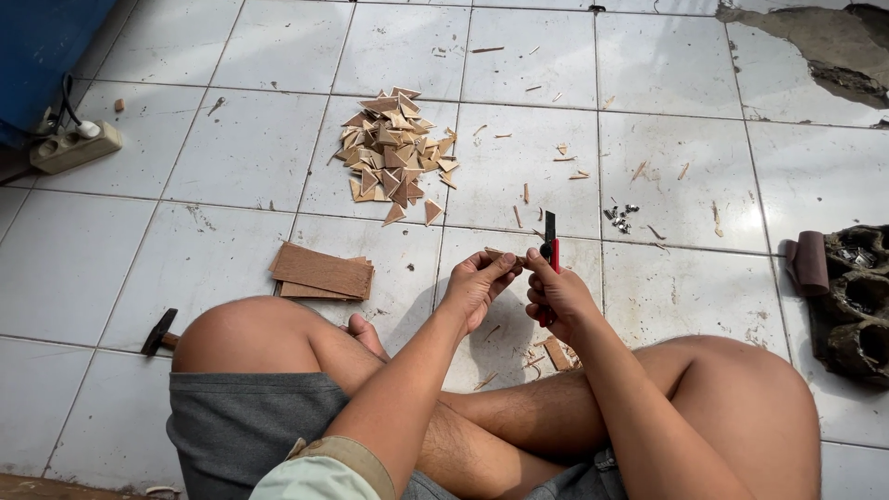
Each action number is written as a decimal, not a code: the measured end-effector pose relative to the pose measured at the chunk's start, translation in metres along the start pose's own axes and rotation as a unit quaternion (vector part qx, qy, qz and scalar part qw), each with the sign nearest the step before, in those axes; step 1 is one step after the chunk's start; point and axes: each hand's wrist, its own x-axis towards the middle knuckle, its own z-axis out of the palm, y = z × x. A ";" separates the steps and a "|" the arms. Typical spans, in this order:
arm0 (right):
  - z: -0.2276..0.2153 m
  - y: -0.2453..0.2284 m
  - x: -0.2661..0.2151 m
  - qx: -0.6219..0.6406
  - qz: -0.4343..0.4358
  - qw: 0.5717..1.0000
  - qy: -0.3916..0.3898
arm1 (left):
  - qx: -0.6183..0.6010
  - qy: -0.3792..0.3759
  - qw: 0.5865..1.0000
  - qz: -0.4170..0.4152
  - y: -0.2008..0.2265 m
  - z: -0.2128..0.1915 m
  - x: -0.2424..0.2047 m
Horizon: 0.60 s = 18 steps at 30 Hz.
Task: Carving and shaping small rectangular wood pieces into pointed shapes using a utility knife while sitting on the floor.
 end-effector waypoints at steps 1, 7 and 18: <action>-0.001 0.000 0.000 0.000 0.000 1.000 0.001 | 0.000 -0.001 1.000 0.000 -0.001 -0.001 0.001; -0.003 -0.003 0.003 0.108 0.071 0.991 -0.046 | 0.006 -0.024 0.999 -0.049 -0.005 -0.004 0.008; -0.011 0.002 0.008 0.115 0.072 0.991 0.019 | -0.018 -0.010 0.998 -0.055 0.004 -0.003 0.005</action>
